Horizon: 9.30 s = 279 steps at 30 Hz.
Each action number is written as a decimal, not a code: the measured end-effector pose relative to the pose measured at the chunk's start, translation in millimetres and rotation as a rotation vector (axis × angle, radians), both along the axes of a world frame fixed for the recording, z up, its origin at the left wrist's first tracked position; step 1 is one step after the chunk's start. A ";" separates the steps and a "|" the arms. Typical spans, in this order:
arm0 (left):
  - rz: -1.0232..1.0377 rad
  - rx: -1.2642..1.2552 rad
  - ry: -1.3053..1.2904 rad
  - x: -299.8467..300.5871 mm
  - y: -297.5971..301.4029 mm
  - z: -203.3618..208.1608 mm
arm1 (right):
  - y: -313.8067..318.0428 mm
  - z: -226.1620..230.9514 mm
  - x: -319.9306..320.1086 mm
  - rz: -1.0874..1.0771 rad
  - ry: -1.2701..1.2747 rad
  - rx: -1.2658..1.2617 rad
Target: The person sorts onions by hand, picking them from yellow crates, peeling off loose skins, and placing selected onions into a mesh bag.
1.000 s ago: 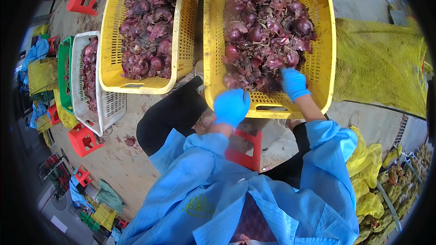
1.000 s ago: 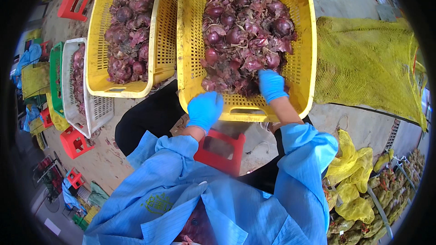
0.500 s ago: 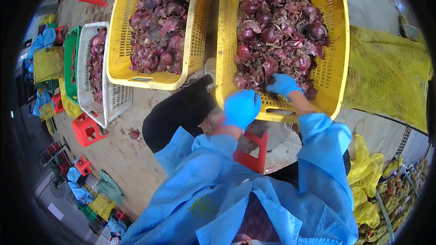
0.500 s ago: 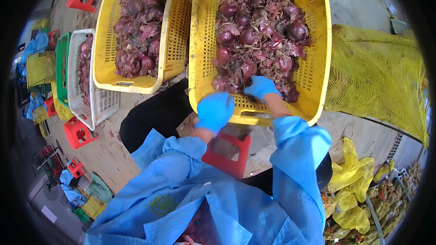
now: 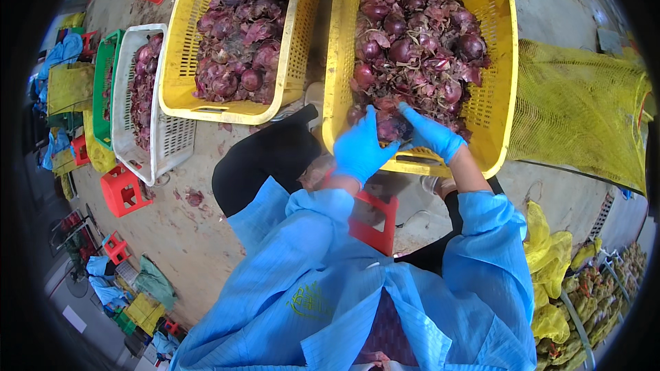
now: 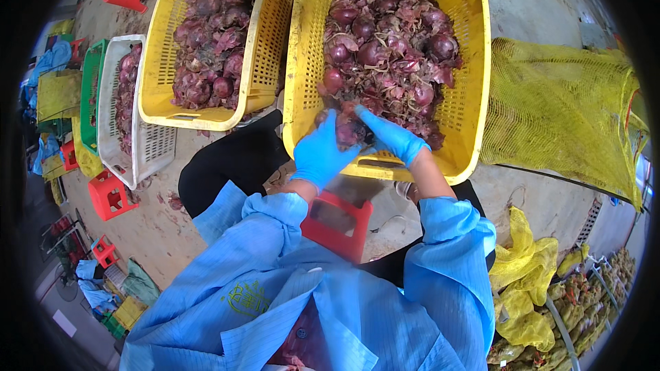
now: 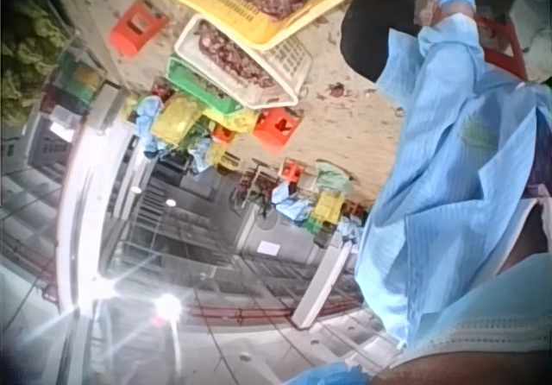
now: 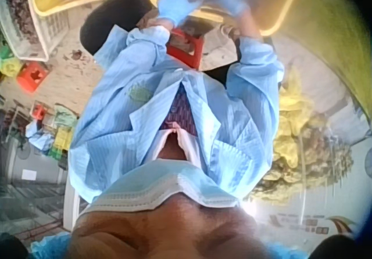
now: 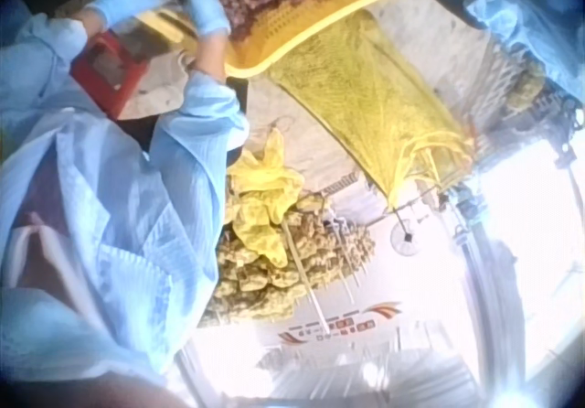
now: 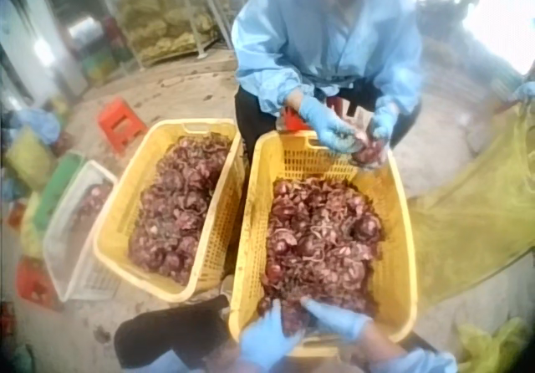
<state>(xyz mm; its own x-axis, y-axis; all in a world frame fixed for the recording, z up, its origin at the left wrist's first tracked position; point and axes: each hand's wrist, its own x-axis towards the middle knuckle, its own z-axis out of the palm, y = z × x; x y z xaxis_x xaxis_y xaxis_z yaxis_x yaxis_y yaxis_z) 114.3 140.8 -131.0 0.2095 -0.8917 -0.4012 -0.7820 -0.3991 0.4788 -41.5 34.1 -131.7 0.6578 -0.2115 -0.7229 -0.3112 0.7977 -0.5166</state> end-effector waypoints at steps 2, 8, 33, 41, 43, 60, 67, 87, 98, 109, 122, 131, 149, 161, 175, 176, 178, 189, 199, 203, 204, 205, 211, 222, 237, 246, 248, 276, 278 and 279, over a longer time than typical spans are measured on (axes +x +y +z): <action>0.006 0.005 -0.012 -1.2 -1.1 0.5 | 2.4 -5.0 -11.8 -0.144 -0.127 0.200; 0.043 0.021 -0.026 -4.7 -0.9 3.5 | 19.2 -21.5 -17.7 -0.291 -0.251 0.252; -0.127 -0.127 -0.073 0.5 6.3 -4.7 | -32.8 -64.6 108.9 0.830 0.456 -1.163; -0.168 0.002 -0.038 0.2 7.9 -11.8 | 9.5 -159.1 116.1 1.148 0.430 -1.084; -0.170 -0.012 -0.055 1.7 6.3 -10.0 | 6.3 -158.2 117.0 1.166 0.409 -1.064; -0.076 -0.126 -0.143 -3.5 6.1 -3.5 | 3.0 -36.0 -19.5 -0.470 -0.080 0.109; -0.125 -0.144 0.089 6.2 4.6 11.6 | 16.5 -10.5 -5.9 0.073 0.403 -0.405; -0.013 -0.211 0.025 4.1 17.9 -17.1 | 36.3 18.5 -2.0 -0.017 0.023 -0.636; -0.104 -0.235 -0.110 -4.9 13.2 -3.8 | 63.5 -80.7 -3.9 -0.436 0.371 -0.921; -0.145 -0.425 -0.013 -3.9 14.6 -6.0 | 69.3 -41.5 20.6 -0.593 0.333 -0.706; -0.097 -0.356 -0.148 3.4 19.8 -24.7 | 65.9 -4.3 -4.6 -0.776 -0.289 0.188; -0.094 -0.205 -0.189 -3.8 13.0 -27.4 | 37.5 -3.2 -26.0 -1.216 -0.380 0.408; -0.121 -0.397 -0.055 2.9 17.5 -14.0 | 47.8 -39.7 -0.3 -0.161 0.277 -0.751; -0.053 -0.338 -0.149 -12.2 13.0 -14.7 | 14.0 41.5 -81.7 -1.248 -0.631 0.016; -0.020 -0.301 -0.163 -13.4 11.0 -11.4 | -193.7 262.3 -362.3 -1.043 0.698 -1.720; -0.023 -0.302 -0.166 -13.4 9.9 -12.0 | -195.3 255.5 -370.6 -0.983 0.724 -1.721; -0.014 -0.331 -0.179 -7.1 12.0 -9.5 | -194.5 235.6 -359.7 -0.853 0.901 -1.689; -0.024 -0.350 -0.192 -6.1 14.1 -14.2 | -219.8 229.0 -401.7 -0.484 0.909 -1.177; -0.072 -0.263 -0.174 -12.2 5.2 -17.8 | -221.7 272.4 -383.1 -0.296 1.186 -1.492; -0.049 -0.271 -0.189 -5.1 7.9 -17.5 | -167.5 254.4 -268.2 -0.360 1.242 -1.983; -0.033 -0.252 -0.232 4.0 14.8 -17.4 | -158.9 223.2 -229.1 -0.430 1.104 -2.063; -0.041 -0.251 -0.221 3.0 13.1 -18.8 | -145.4 195.9 -198.5 -0.416 1.003 -1.968; -0.125 -0.187 -0.224 -8.4 3.3 -10.0 | -43.5 -35.1 0.6 0.630 0.546 -1.660; -0.128 -0.153 -0.196 -2.7 9.0 -10.4 | -28.0 -119.5 -58.2 1.056 0.382 -1.467; -0.143 -0.205 -0.133 -6.3 3.3 -14.0 | 10.0 -171.8 1.0 1.208 0.640 -1.819; -0.129 -0.153 -0.150 -5.4 5.5 -6.3 | -26.0 -124.4 -14.1 -0.154 0.408 -0.663; -0.117 -0.189 -0.126 -4.8 5.5 -10.4 | -46.5 -74.4 6.4 -0.514 0.304 -0.391; -0.161 -0.198 -0.249 -8.5 2.9 -10.8 | -28.3 -141.2 -100.2 0.818 0.927 -0.665; -0.169 -0.206 -0.257 -7.8 4.7 -13.9 | -32.2 -130.7 -105.3 0.727 0.780 -0.584; -0.172 -0.204 -0.260 -8.3 4.6 -12.8 | -34.7 -120.8 -108.1 0.634 0.700 -0.521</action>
